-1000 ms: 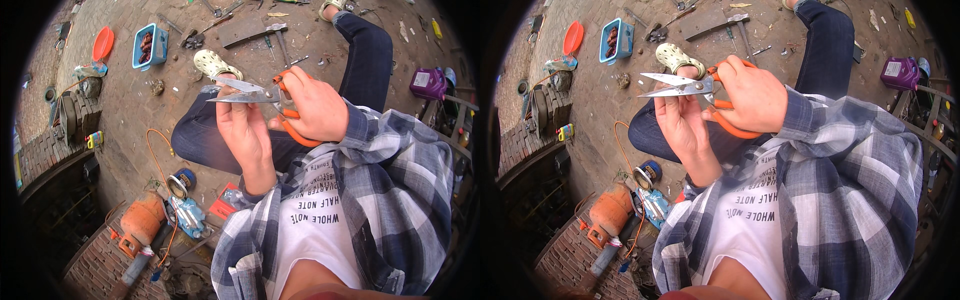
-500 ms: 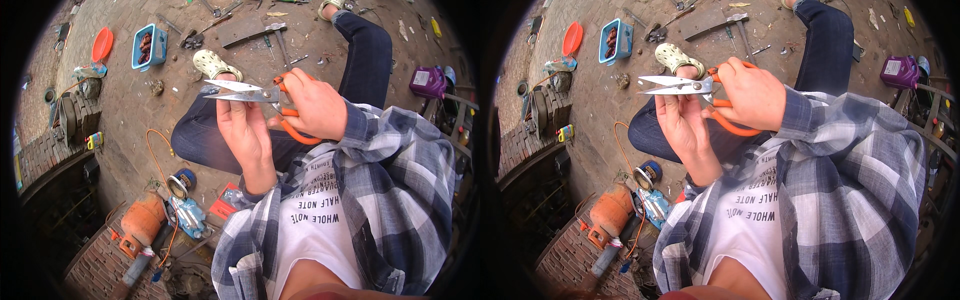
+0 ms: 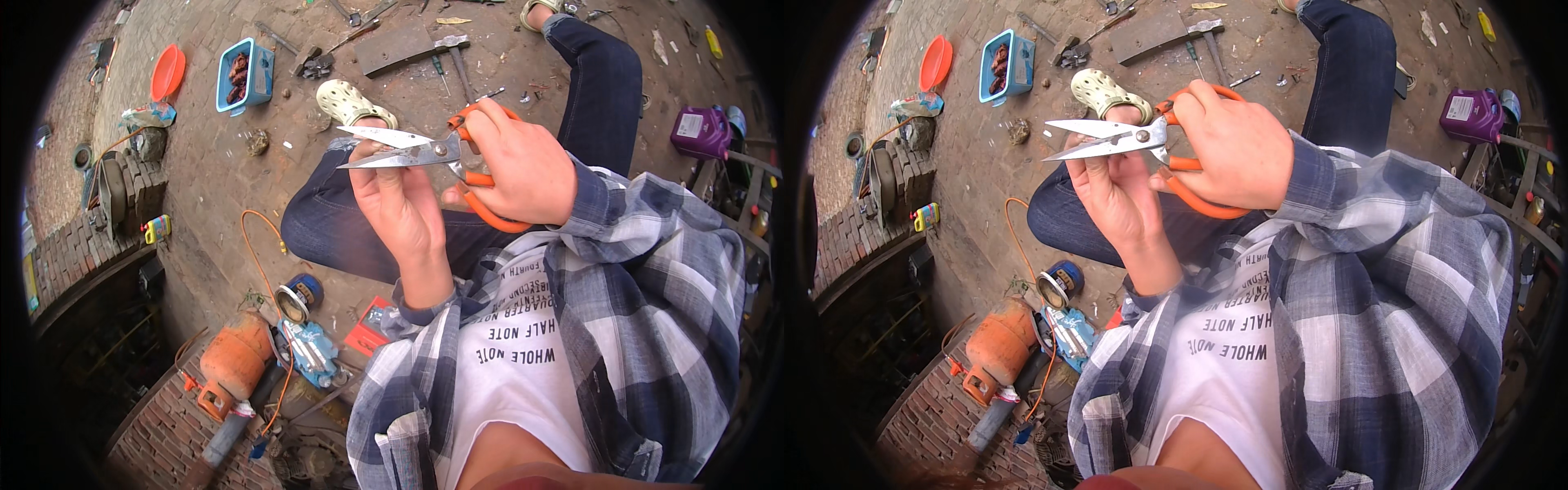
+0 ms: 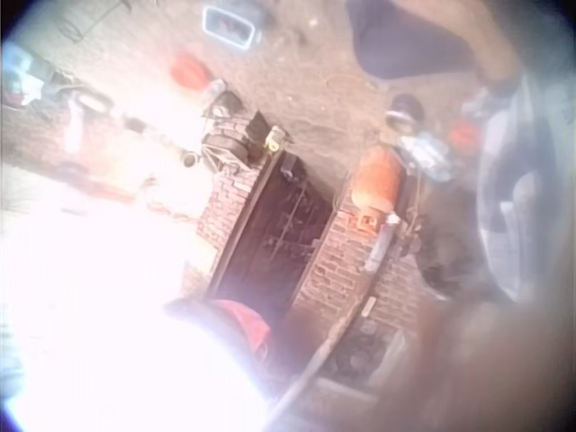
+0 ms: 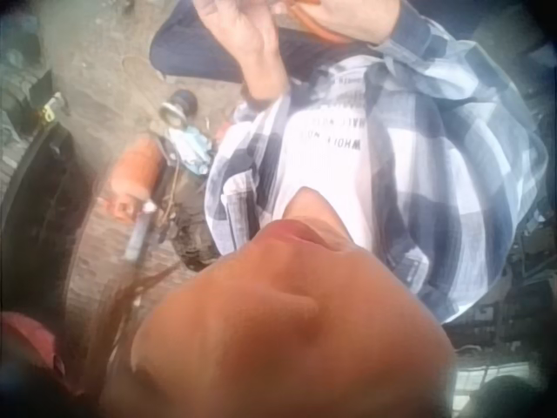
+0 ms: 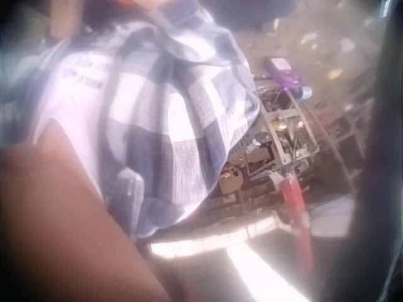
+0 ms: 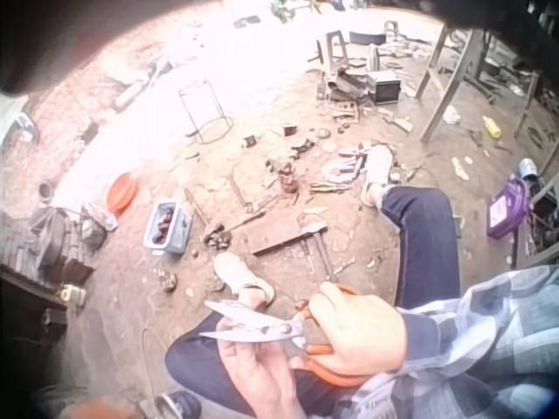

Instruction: The person sits on the ground and uses a hammer to strike a small metal piece on a metal plate. They then use orange-handled shears to trim and shape the metal piece repeatedly.

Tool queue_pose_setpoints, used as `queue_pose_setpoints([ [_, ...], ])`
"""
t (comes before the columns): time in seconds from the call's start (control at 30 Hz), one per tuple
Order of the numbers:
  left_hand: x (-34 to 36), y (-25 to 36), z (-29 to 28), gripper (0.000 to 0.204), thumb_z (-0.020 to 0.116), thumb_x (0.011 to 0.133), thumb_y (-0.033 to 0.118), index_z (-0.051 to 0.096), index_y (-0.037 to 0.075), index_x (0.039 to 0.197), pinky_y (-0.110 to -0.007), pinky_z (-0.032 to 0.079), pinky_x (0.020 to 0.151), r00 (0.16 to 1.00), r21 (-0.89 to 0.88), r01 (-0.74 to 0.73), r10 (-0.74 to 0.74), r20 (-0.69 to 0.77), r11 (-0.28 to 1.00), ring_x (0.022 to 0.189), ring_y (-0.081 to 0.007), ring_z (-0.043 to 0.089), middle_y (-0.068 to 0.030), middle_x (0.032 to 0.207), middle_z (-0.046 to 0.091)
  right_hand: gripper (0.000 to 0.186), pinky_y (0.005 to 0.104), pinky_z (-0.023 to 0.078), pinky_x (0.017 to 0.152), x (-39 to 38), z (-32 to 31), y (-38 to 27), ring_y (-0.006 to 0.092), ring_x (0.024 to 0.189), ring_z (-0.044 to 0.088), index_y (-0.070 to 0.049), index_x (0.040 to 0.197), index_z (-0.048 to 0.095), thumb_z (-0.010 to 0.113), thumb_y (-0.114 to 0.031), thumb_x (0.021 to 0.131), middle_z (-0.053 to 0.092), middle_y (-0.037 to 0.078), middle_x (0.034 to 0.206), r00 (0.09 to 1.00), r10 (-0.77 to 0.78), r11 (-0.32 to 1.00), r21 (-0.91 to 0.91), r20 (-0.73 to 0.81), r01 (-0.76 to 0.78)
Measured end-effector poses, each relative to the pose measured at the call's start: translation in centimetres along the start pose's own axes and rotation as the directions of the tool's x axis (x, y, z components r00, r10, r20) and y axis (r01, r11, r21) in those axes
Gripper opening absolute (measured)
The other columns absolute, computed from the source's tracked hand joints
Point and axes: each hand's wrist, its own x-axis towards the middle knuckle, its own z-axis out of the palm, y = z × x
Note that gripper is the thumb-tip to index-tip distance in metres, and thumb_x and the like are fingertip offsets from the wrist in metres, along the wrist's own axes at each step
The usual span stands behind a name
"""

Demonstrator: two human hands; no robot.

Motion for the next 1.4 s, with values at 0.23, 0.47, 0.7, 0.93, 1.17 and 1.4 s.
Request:
queue_pose_setpoints([
  [0.23, 0.2, -0.1, 0.1, 0.018, 0.059, 0.094, 0.016, 0.057, 0.006, 0.11, -0.036, 0.057, 0.078, 0.997, 0.11, -0.07, 0.073, -0.026, 0.991, 0.097, -0.0284, 0.064, -0.0192, 0.105, 0.064, 0.064, 0.0412, 0.049, 0.062, 0.2, -0.2, 0.1, 0.0356, 0.079, 0.06, 0.002, 0.101, 0.048, 0.079, -0.043, 0.069, 0.051, 0.016, 0.098, 1.0, 0.01, 0.999, -0.033, 0.013, -0.01],
  [0.47, 0.2, 0.0, 0.4, 0.016, 0.059, 0.094, 0.014, 0.055, 0.006, 0.108, -0.033, 0.053, 0.071, 0.998, 0.1, -0.058, 0.058, 0.003, 0.993, 0.098, -0.0253, 0.061, -0.0201, 0.11, 0.06, 0.064, 0.0413, 0.049, 0.063, 0.2, -0.2, 0.0, 0.0359, 0.079, 0.06, 0.002, 0.103, 0.048, 0.079, -0.043, 0.07, 0.051, 0.017, 0.099, 1.0, 0.014, 1.0, -0.026, 0.003, -0.014],
  [0.7, 0.1, -0.7, -0.1, 0.021, 0.064, 0.091, 0.011, 0.054, 0.005, 0.108, -0.034, 0.045, 0.094, 0.996, 0.029, -0.065, 0.063, 0.07, 0.997, 0.109, -0.0182, 0.054, -0.0124, 0.127, 0.053, 0.066, 0.0409, 0.05, 0.064, 0.1, -0.3, 0.5, 0.0358, 0.08, 0.06, 0.003, 0.104, 0.048, 0.08, -0.043, 0.068, 0.051, 0.017, 0.1, 0.999, 0.034, 0.998, -0.056, 0.038, -0.032],
  [0.93, 0.2, -0.7, -0.3, 0.022, 0.065, 0.09, 0.011, 0.054, 0.006, 0.108, -0.035, 0.045, 0.094, 0.995, 0.033, -0.068, 0.065, 0.082, 0.997, 0.109, -0.0184, 0.054, -0.0113, 0.126, 0.053, 0.068, 0.0396, 0.053, 0.066, 0.3, -0.5, 0.5, 0.0342, 0.077, 0.063, 0.004, 0.103, 0.049, 0.079, -0.045, 0.068, 0.053, 0.017, 0.099, 1.0, -0.003, 0.995, -0.101, 0.02, 0.005],
  [1.17, 0.3, -0.6, 0.2, 0.02, 0.064, 0.091, 0.009, 0.055, 0.006, 0.108, -0.035, 0.045, 0.092, 0.999, -0.028, 0.0, 0.002, 0.051, 1.0, 0.106, -0.0177, 0.054, -0.0081, 0.124, 0.053, 0.068, 0.0383, 0.054, 0.064, 0.7, -0.7, 0.7, 0.0327, 0.072, 0.065, 0.005, 0.102, 0.05, 0.078, -0.047, 0.069, 0.054, 0.018, 0.096, 0.998, -0.003, 0.989, -0.145, 0.062, 0.012],
  [1.4, 0.1, -0.9, 0.5, 0.021, 0.062, 0.092, 0.008, 0.055, 0.006, 0.111, -0.035, 0.045, 0.093, 0.999, -0.043, 0.046, -0.045, 0.015, 0.998, 0.106, -0.0178, 0.054, -0.0067, 0.121, 0.055, 0.068, 0.0398, 0.053, 0.062, 0.6, -0.8, 1.2, 0.0349, 0.074, 0.063, 0.005, 0.103, 0.048, 0.077, -0.047, 0.069, 0.053, 0.019, 0.099, 0.999, -0.006, 0.994, -0.107, 0.049, 0.011],
])
